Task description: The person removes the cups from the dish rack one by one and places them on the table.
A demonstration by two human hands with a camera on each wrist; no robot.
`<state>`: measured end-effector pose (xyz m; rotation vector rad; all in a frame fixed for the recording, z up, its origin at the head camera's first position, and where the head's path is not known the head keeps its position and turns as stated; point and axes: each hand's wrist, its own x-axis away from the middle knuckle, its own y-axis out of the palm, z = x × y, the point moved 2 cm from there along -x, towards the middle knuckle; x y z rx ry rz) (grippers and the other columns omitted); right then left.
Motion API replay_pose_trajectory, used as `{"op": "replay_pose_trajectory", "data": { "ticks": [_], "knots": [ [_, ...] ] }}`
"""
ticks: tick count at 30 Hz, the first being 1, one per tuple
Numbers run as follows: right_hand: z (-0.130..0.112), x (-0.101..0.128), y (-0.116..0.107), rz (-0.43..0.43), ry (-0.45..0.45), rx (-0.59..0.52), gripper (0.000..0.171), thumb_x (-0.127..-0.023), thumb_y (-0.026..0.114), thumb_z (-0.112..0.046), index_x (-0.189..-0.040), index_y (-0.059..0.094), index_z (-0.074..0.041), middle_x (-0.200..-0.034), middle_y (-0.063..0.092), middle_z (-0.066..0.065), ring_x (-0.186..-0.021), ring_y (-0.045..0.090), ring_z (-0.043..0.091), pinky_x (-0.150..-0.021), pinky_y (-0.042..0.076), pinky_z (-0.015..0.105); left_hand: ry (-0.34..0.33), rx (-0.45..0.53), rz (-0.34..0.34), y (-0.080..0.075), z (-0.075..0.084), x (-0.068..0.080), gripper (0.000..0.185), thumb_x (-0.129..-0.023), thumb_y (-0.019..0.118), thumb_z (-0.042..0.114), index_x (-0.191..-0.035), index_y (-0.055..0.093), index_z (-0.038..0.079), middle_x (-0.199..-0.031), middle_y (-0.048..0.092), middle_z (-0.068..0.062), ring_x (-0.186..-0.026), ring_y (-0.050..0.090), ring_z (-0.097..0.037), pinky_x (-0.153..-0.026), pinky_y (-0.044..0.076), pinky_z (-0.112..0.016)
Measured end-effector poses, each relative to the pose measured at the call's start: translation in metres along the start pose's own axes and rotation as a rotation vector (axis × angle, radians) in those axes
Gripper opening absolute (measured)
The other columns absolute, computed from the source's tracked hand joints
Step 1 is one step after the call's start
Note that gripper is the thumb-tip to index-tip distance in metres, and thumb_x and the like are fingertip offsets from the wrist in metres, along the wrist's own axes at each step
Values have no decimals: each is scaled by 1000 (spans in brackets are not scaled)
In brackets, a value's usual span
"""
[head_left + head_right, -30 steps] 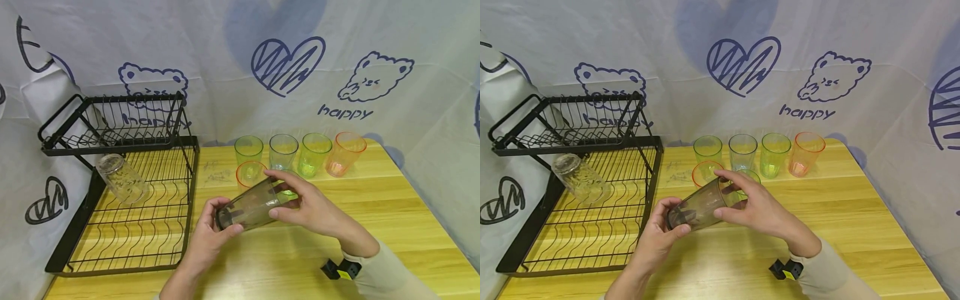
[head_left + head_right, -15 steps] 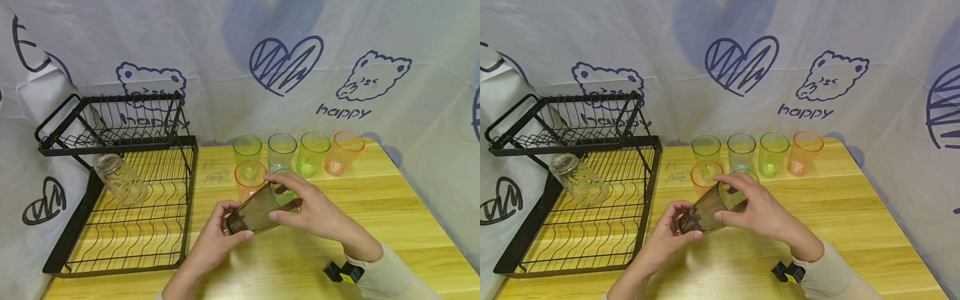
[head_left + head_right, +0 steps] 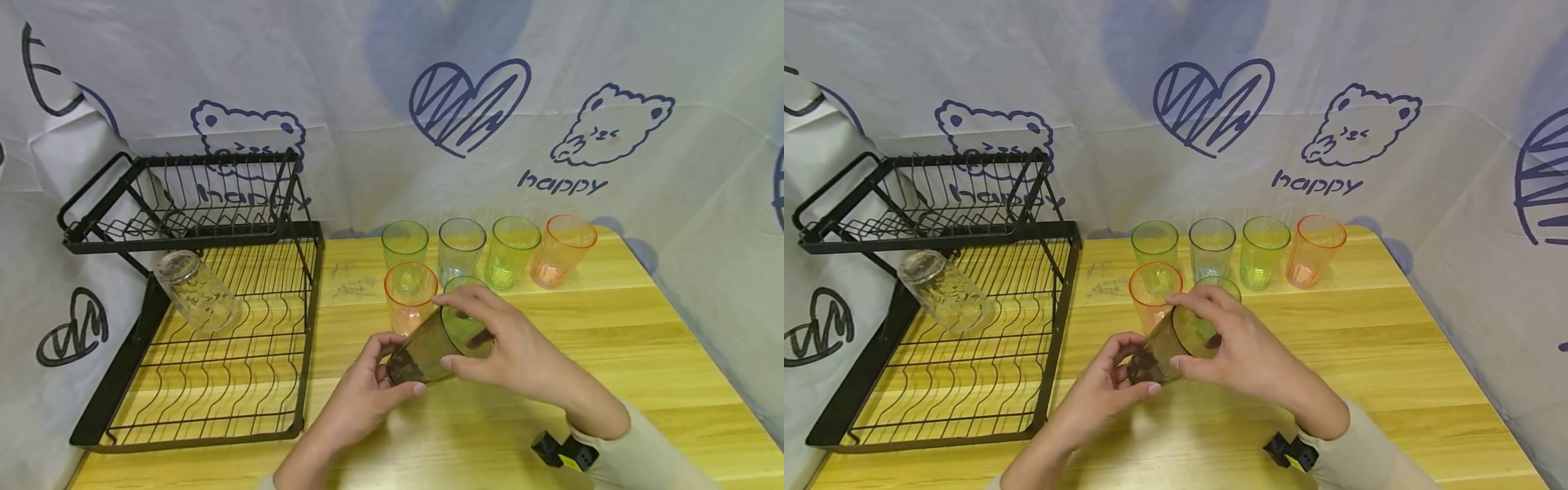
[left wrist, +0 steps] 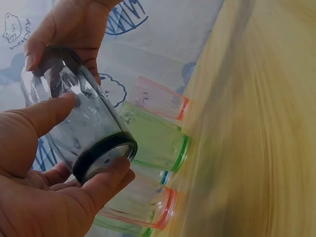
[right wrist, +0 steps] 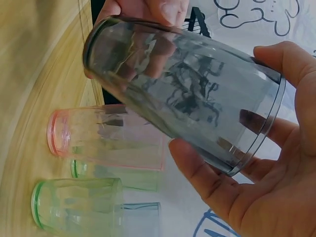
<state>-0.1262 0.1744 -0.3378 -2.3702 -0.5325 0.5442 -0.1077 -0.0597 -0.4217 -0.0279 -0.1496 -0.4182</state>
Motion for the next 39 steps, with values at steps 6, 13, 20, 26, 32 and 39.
{"op": "replay_pose_trajectory", "data": {
  "ticks": [6,13,20,26,32,39],
  "knots": [
    [-4,4,-3,-17,30,185,71,-87,86,-29,-152,56,-25,-146,55,0,-122,60,22,-87,63,36,-11,-55,-36,5,0,-1,70,-92,83,22,-151,46,16,-161,46,-15,-137,60,-35,-105,58,-35],
    [-2,10,-8,-20,63,306,71,-86,87,-35,-150,58,-27,-143,56,0,-122,59,21,-93,59,48,-13,-166,23,0,2,2,69,-94,83,29,-152,48,18,-162,47,-10,-148,47,-36,-120,45,-45],
    [6,18,-18,-6,69,352,71,-86,87,-34,-150,57,-29,-140,56,0,-120,58,22,-92,58,47,31,-507,189,-20,13,15,64,-92,83,29,-149,54,23,-157,53,-2,-140,56,-39,-114,50,-56],
    [13,24,-26,12,72,405,71,-85,88,-33,-149,59,-26,-137,56,0,-119,57,22,-89,58,46,132,-821,340,-44,22,30,62,-88,87,24,-145,61,20,-152,57,-4,-139,57,-33,-114,49,-58],
    [20,29,-34,47,80,474,70,-82,89,-31,-146,63,-20,-133,59,4,-117,58,25,-83,60,48,102,-951,401,-68,30,41,55,-91,84,22,-142,64,13,-149,59,-13,-138,55,-39,-111,50,-63],
    [34,33,-42,56,130,553,72,-82,88,-35,-147,62,-18,-136,60,14,-124,57,39,-85,59,61,-4,-1010,392,-91,32,51,61,-95,80,28,-148,58,8,-155,52,-20,-142,48,-45,-112,46,-67]
  ]
}}
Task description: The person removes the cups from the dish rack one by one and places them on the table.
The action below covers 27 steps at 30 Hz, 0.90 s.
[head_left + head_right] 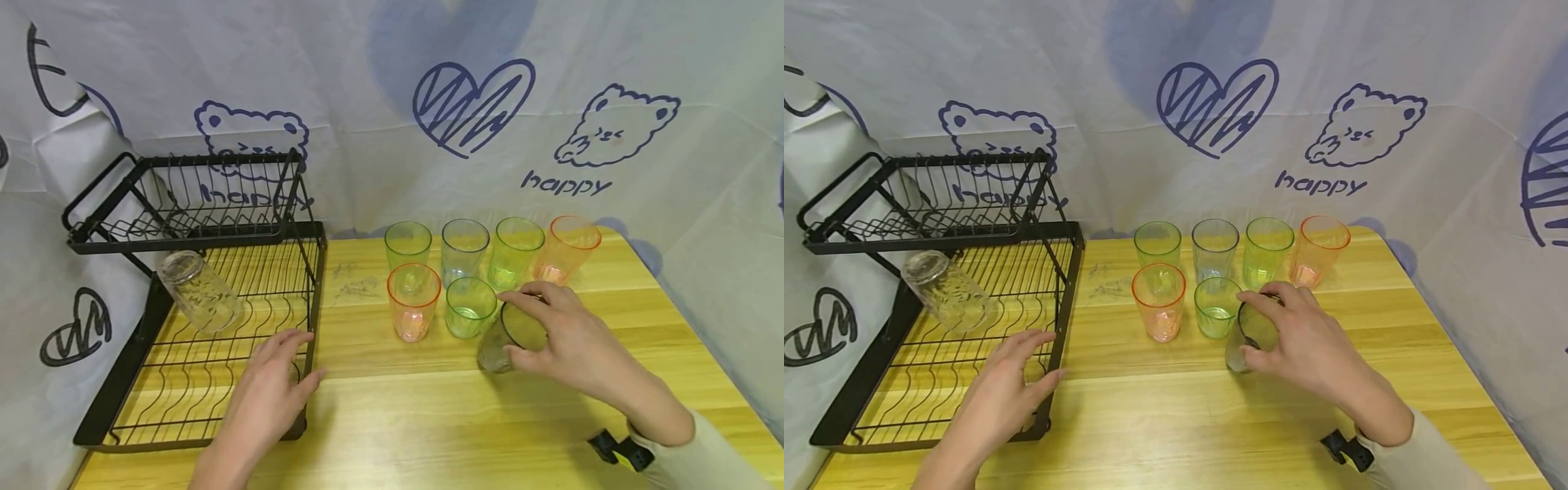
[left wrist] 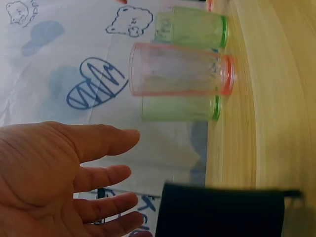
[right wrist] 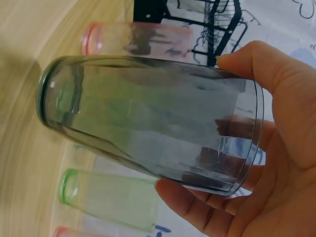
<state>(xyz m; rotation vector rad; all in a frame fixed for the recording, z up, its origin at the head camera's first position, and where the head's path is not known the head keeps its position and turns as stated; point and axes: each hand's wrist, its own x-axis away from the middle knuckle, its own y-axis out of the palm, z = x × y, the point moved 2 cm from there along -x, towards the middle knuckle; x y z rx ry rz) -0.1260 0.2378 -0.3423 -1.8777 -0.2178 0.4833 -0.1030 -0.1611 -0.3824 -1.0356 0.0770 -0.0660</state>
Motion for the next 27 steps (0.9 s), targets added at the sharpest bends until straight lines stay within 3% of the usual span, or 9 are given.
{"op": "replay_pose_trajectory", "data": {
  "ticks": [12,21,27],
  "knots": [
    [30,-5,5,-62,108,70,72,-85,87,-38,-148,60,-15,-144,54,25,-116,56,48,-63,57,57,-83,-10,-106,-3,-19,5,75,-95,79,35,-159,45,12,-163,41,-20,-146,41,-49,-113,39,-75],
    [51,-17,6,-92,181,78,74,-89,82,-38,-153,55,-12,-143,53,26,-115,56,50,-64,57,57,-128,-28,-190,1,-25,6,84,-94,79,40,-162,39,11,-166,33,-27,-147,36,-56,-112,34,-80],
    [59,-25,8,-116,211,65,74,-92,79,-40,-155,52,-12,-146,51,27,-122,53,53,-78,56,67,-132,-24,-211,3,-28,6,84,-93,80,38,-162,40,11,-165,37,-27,-146,39,-54,-111,36,-79]
  ]
}}
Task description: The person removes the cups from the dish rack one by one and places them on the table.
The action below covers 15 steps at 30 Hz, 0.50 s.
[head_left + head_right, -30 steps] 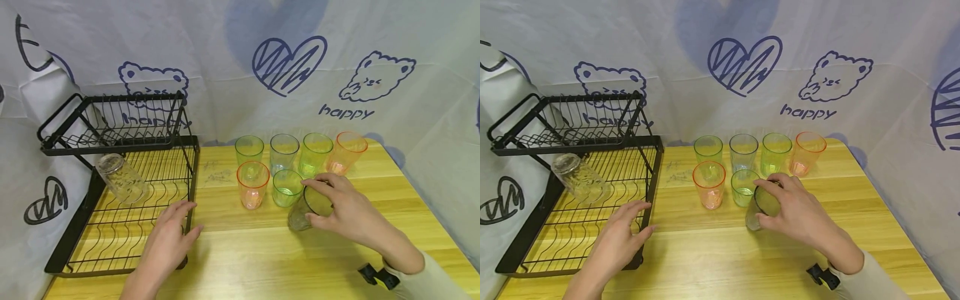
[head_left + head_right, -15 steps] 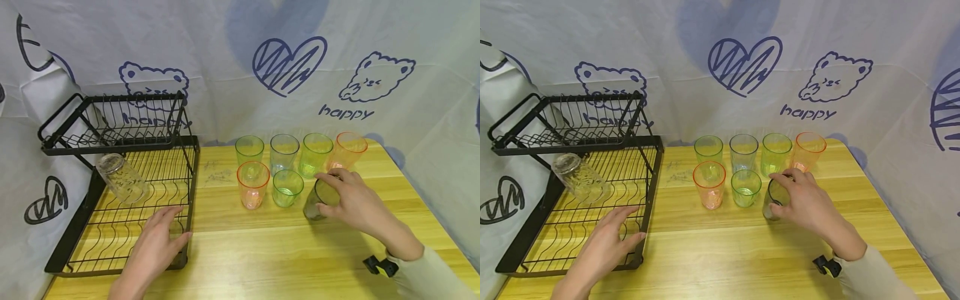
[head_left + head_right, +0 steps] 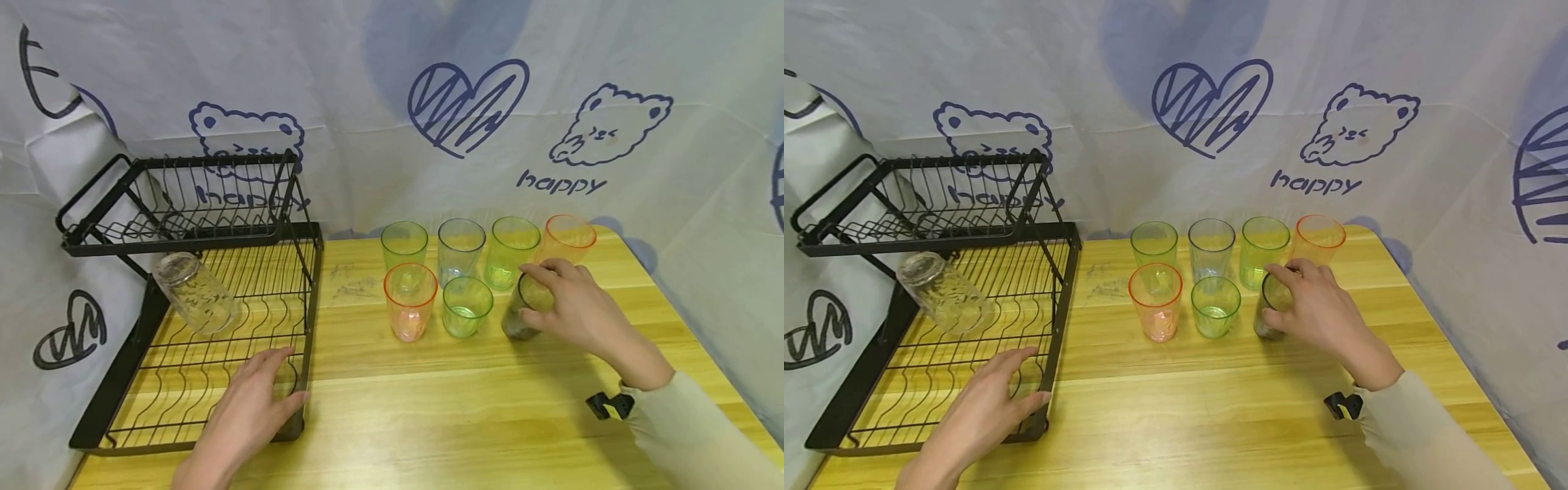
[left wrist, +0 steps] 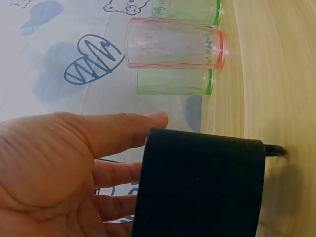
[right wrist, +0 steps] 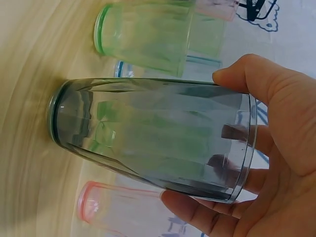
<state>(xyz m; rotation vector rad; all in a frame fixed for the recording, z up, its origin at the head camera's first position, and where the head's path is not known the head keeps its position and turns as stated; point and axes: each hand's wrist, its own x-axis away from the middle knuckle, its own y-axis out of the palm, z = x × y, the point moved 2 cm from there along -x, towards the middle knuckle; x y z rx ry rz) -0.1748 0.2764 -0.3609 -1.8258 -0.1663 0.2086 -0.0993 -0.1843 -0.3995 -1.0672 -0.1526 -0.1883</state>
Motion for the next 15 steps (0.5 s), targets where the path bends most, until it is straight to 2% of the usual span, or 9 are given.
{"op": "replay_pose_trajectory", "data": {
  "ticks": [5,9,11,15],
  "knots": [
    [3,-8,1,-5,3,-9,74,-92,78,-38,-155,52,-10,-146,51,27,-125,52,54,-86,54,71,3,5,-5,-1,-1,1,83,-93,80,40,-161,41,11,-164,38,-26,-146,41,-53,-111,38,-78],
    [4,-14,1,-13,7,-10,74,-92,78,-39,-155,51,-10,-146,51,27,-124,52,54,-84,55,70,8,3,-11,-3,-3,1,85,-94,78,45,-161,41,10,-165,37,-26,-145,40,-54,-112,37,-78],
    [5,-17,1,-26,14,-15,77,-92,78,-39,-156,49,-9,-147,51,27,-125,51,54,-84,55,71,14,-1,-7,-4,-4,1,85,-94,77,46,-161,40,8,-165,37,-27,-144,41,-55,-112,37,-78],
    [7,-22,1,-65,37,-38,85,-91,78,-41,-159,42,-5,-154,46,29,-133,45,59,-92,50,77,36,-12,5,-5,-6,1,85,-94,77,44,-160,41,5,-163,38,-29,-142,44,-56,-110,40,-77]
  ]
}}
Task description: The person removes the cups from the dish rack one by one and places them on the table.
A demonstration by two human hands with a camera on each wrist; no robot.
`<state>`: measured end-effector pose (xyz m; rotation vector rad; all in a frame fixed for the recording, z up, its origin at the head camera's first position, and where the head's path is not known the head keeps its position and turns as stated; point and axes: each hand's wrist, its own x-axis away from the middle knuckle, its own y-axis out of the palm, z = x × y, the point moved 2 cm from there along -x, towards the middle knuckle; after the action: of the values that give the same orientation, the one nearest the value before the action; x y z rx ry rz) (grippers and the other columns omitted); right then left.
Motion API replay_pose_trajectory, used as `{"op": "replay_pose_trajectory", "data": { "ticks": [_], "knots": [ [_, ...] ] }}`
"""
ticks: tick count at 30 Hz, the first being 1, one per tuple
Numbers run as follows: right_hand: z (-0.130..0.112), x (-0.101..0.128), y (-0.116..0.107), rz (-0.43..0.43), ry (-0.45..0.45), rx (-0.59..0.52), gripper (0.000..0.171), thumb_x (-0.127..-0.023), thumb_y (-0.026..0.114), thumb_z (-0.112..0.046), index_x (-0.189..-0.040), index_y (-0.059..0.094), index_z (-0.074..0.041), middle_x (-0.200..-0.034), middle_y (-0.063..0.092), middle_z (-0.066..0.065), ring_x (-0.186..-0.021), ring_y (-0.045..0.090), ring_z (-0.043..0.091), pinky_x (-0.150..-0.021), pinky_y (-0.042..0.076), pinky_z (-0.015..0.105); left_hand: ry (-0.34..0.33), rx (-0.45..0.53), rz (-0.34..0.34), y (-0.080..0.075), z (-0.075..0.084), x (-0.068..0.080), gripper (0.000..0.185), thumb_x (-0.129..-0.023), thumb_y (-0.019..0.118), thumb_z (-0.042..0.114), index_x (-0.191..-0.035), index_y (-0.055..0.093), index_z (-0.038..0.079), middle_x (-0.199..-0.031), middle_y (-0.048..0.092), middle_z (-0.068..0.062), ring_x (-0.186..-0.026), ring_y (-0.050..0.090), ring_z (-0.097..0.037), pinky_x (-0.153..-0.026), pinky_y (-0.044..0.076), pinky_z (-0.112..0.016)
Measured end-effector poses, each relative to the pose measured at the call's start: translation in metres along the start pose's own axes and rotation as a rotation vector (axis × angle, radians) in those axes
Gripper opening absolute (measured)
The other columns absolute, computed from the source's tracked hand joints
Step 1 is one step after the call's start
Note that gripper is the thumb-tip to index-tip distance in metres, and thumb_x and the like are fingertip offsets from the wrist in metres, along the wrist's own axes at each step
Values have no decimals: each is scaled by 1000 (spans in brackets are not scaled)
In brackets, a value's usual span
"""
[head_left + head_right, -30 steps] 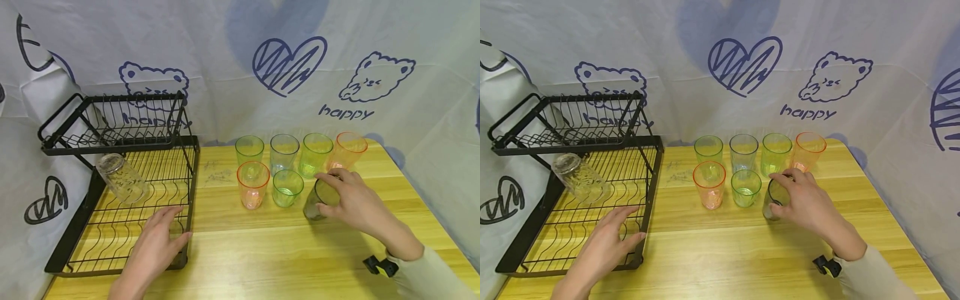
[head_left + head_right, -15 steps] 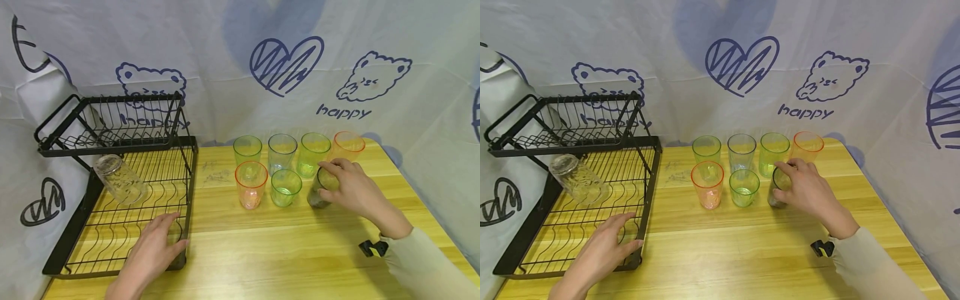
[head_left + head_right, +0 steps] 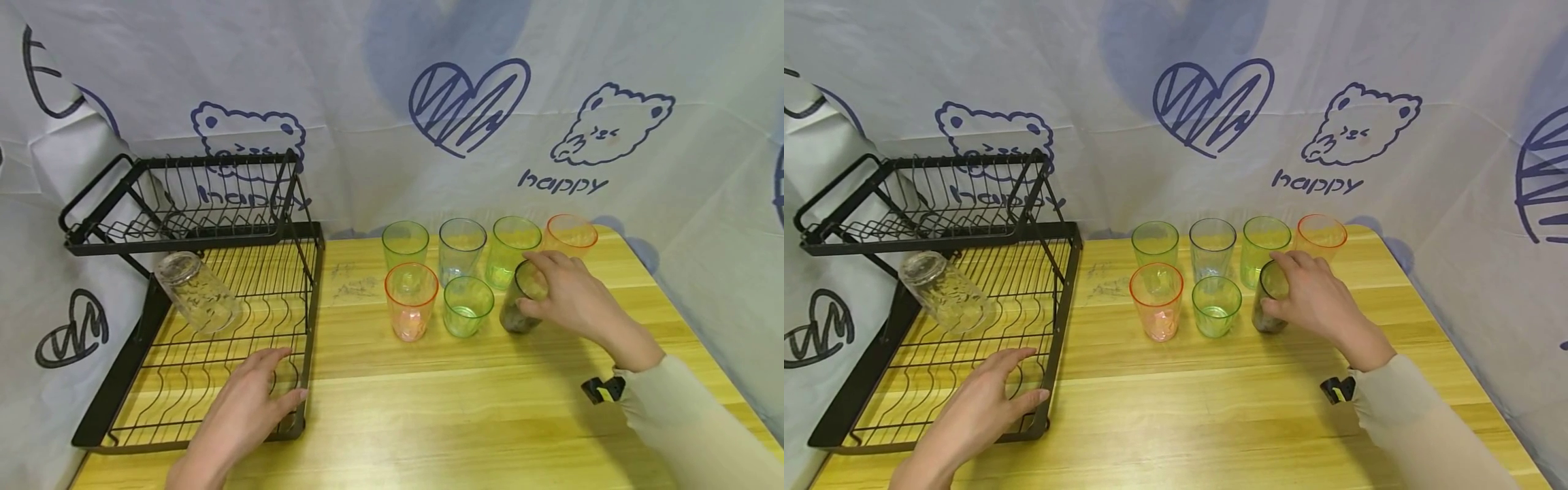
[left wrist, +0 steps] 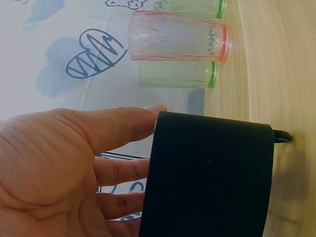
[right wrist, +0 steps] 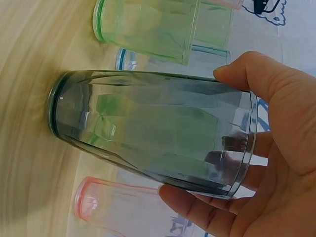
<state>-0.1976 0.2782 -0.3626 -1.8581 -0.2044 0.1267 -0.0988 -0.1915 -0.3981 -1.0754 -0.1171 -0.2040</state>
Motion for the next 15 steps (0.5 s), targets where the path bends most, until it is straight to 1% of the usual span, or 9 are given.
{"op": "replay_pose_trajectory", "data": {
  "ticks": [2,4,7,10,12,15],
  "knots": [
    [1,-2,0,-18,6,-13,88,-90,78,-42,-160,40,-4,-157,43,30,-137,41,61,-98,46,79,5,0,1,0,0,0,85,-94,78,43,-160,41,4,-163,38,-29,-140,45,-56,-110,41,-77],
    [2,-4,-1,-31,5,-24,88,-90,78,-41,-159,40,-3,-157,42,31,-138,40,61,-101,45,78,1,3,-2,0,-1,1,84,-94,78,41,-159,42,4,-163,38,-29,-140,46,-55,-110,42,-76],
    [1,-6,-2,-33,-7,-38,85,-90,78,-37,-159,42,-3,-152,43,31,-135,44,57,-100,48,73,-12,8,-11,0,0,1,84,-94,78,41,-160,41,5,-164,38,-28,-141,45,-54,-110,41,-76],
    [-1,-7,-3,-35,-17,-40,84,-89,78,-34,-158,43,-3,-148,44,30,-131,47,52,-95,51,68,-18,8,-21,0,-1,0,85,-94,78,43,-160,41,5,-164,37,-28,-142,44,-55,-110,40,-77],
    [-1,-8,-3,-39,-18,-39,84,-89,78,-34,-158,43,-2,-147,44,31,-131,47,52,-95,51,67,-17,6,-26,0,-2,-1,86,-94,78,45,-160,41,5,-164,37,-29,-142,43,-56,-111,39,-77],
    [-2,-8,-4,-44,-16,-35,85,-89,78,-34,-158,42,0,-147,44,33,-132,46,53,-98,50,69,-21,3,-32,-2,-3,-2,86,-94,77,47,-161,41,6,-164,36,-29,-144,41,-57,-112,37,-78]
  ]
}}
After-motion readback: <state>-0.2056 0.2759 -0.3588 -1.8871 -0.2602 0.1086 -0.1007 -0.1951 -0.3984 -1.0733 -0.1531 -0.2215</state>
